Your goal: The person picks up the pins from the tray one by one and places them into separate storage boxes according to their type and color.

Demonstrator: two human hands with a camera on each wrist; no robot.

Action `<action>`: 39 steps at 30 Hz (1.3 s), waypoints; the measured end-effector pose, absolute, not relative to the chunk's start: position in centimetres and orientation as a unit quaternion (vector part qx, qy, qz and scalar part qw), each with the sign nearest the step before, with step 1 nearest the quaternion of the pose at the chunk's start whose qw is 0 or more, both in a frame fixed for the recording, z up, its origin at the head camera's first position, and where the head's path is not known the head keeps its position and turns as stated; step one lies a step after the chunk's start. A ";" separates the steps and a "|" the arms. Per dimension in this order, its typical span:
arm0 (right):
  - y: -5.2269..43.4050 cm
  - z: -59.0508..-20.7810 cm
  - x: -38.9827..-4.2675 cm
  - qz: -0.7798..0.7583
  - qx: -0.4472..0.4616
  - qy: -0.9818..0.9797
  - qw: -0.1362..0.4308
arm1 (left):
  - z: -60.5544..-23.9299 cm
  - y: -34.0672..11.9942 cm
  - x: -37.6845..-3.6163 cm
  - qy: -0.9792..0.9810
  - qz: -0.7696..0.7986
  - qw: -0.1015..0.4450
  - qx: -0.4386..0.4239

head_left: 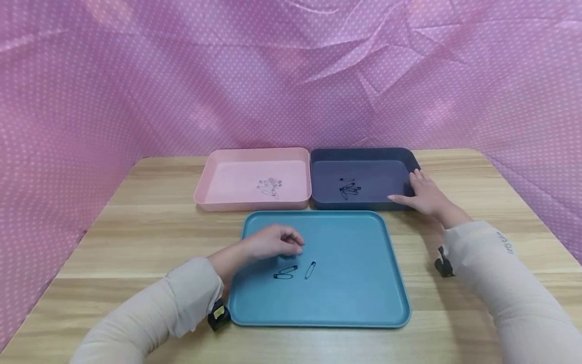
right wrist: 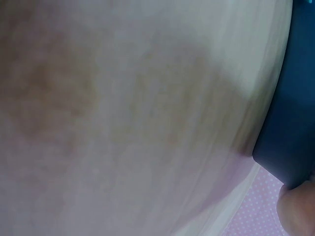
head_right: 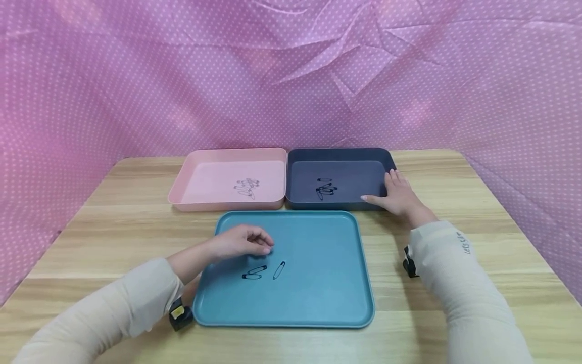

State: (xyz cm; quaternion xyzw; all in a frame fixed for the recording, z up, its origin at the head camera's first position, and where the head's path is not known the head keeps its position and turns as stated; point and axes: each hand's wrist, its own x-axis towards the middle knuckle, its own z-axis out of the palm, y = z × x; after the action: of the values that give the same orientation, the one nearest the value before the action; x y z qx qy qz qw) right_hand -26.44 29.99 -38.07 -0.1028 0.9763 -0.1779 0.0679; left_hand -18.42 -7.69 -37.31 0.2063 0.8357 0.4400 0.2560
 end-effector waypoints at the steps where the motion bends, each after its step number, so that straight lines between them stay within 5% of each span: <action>1: 30.0 -38.1 -26.4 -0.178 -0.102 0.976 0.069 | -37.3 -7.8 -18.4 0.835 0.441 0.260 0.204; 15: 30.1 -38.2 -26.6 -0.182 -0.100 0.976 0.063 | -37.8 -9.0 -17.6 0.833 0.429 0.304 0.173; 39: 30.1 -38.2 -26.6 -0.197 -0.096 0.973 0.069 | -38.7 -8.4 -17.4 0.883 0.339 0.241 0.217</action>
State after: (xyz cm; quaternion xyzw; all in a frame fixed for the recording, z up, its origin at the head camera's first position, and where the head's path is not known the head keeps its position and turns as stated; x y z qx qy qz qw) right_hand -26.57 30.08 -38.20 -0.0959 0.9732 -0.1974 0.0688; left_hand -17.42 -8.43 -38.68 0.2173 0.8830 0.3391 0.2411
